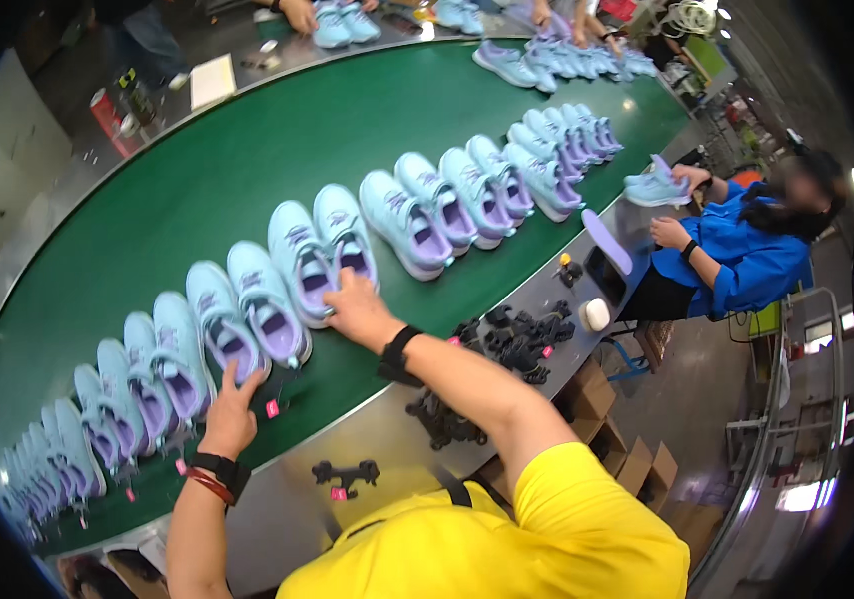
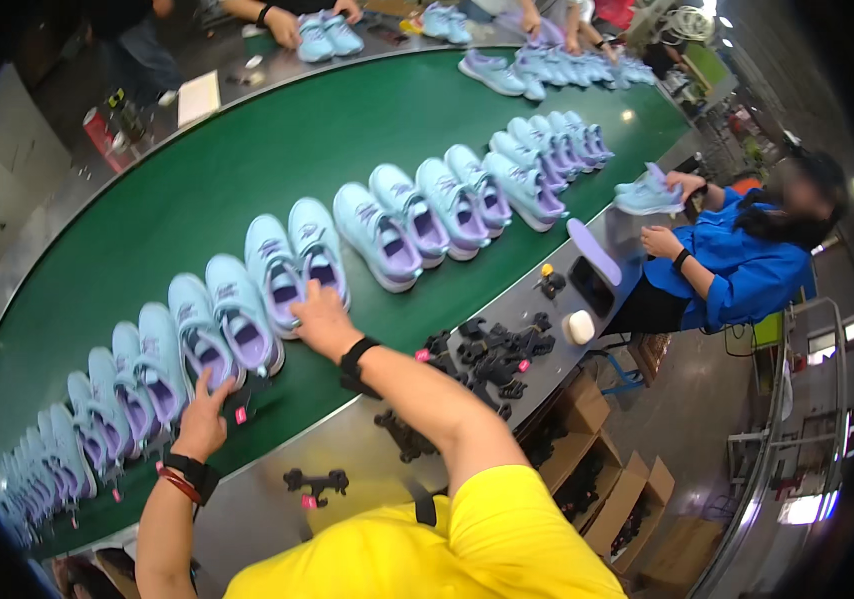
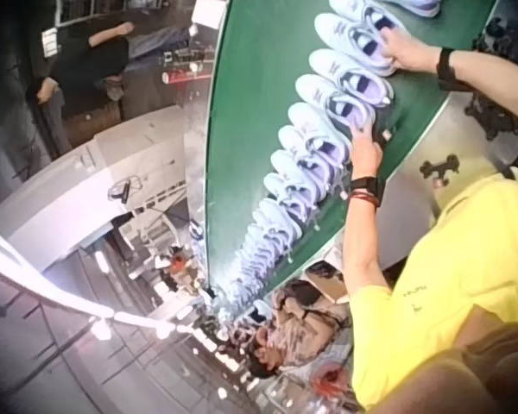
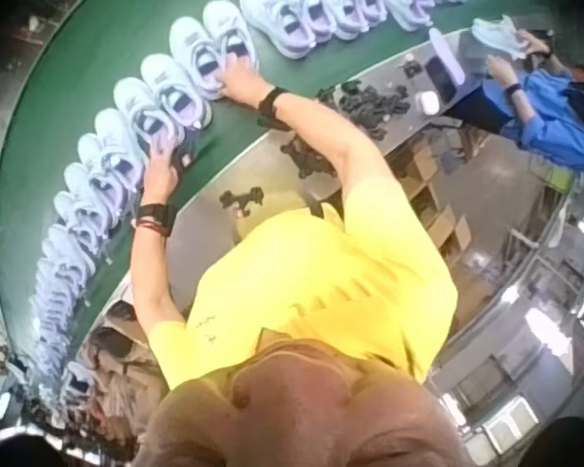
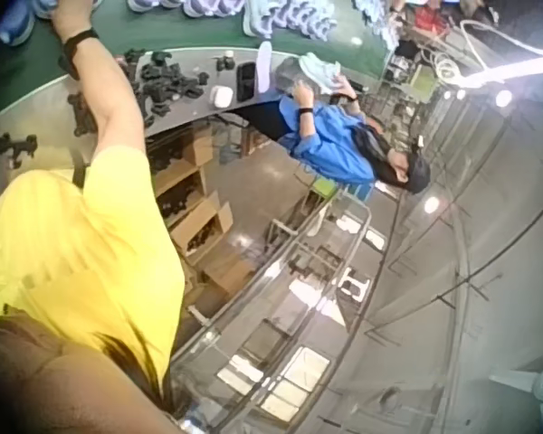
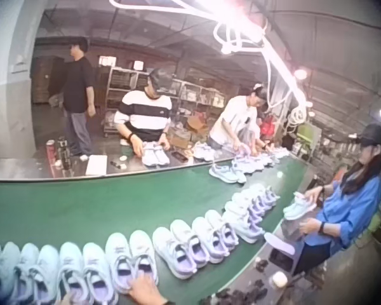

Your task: The person takes black plastic hangers from a cardboard box and attaches them to the tongues of light blue sneakers moving along a conveyor belt. The person works continuously, picking up hangers and securing them to the shoes as they pass by.

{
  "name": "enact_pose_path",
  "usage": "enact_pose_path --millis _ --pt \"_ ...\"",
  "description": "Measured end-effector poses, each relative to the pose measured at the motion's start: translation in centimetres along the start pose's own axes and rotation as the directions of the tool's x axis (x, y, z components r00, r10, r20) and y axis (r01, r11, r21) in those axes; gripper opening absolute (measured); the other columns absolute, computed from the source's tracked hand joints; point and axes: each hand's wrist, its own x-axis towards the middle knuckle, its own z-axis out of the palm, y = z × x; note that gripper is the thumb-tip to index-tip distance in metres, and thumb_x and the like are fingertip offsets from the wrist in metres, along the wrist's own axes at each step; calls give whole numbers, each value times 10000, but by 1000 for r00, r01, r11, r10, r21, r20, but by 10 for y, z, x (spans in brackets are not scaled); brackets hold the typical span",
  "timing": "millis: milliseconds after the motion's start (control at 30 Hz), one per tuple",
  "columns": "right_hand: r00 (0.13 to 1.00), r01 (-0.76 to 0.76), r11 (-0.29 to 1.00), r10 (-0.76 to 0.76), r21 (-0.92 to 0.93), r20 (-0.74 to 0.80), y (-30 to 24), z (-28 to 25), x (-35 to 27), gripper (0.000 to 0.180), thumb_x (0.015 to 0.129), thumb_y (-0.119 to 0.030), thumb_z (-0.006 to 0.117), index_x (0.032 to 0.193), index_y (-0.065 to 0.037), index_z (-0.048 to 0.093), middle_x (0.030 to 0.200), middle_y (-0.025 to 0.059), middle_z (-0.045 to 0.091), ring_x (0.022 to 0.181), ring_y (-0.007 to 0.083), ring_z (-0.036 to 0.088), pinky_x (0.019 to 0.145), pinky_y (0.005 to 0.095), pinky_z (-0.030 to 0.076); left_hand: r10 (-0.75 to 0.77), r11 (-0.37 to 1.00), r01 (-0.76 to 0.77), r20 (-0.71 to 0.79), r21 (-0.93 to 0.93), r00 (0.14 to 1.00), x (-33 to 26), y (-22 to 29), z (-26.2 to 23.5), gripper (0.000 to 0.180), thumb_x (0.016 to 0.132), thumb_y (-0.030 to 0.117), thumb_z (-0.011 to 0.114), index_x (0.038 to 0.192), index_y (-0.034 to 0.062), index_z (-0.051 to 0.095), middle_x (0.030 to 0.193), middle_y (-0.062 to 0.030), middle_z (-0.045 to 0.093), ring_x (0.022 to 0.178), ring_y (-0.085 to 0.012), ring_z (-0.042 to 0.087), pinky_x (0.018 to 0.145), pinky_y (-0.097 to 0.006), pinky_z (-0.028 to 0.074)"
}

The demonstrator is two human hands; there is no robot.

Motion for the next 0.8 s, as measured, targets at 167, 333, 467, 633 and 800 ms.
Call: enact_pose_path --millis 167,333,467,633,800 --pt "982 188 977 -187 -96 22 2 -13 -43 295 628 -185 754 877 -64 654 1025 194 508 957 361 506 894 469 401 25 999 -33 -331 -21 943 -25 -7 -4 572 668 -95 549 1214 76 526 1249 -197 477 1099 -392 522 876 -424 481" --pt "943 267 961 -277 79 182 -28 -11 -108 368 644 -129 745 987 -110 614 989 94 567 976 297 523 897 447 355 167 960 -239 -386 -147 907 4 39 17 361 725 -39 587 1062 90 607 1029 -90 574 905 -292 605 738 -373 513" --pt "851 215 959 -278 187 447 -68 11 -175 381 653 -250 772 975 -101 633 973 64 567 1004 246 514 888 429 349 259 929 -328 -331 -172 907 46 74 33 383 788 -16 575 1159 73 550 1126 -105 565 894 -328 617 714 -403 520" --pt "849 351 928 -372 126 376 -81 37 -204 249 701 -204 701 880 -59 604 909 89 543 902 246 519 821 357 373 218 963 -239 -168 -120 961 86 77 59 385 787 -13 580 1161 58 521 1240 -120 531 968 -357 598 776 -423 522" --pt "828 253 950 -310 181 467 -69 43 -201 269 687 -221 726 864 -70 591 892 97 568 931 253 529 851 370 373 179 964 -187 -59 -188 982 100 59 73 266 772 -25 588 1024 44 541 992 -160 613 888 -370 598 732 -418 494"
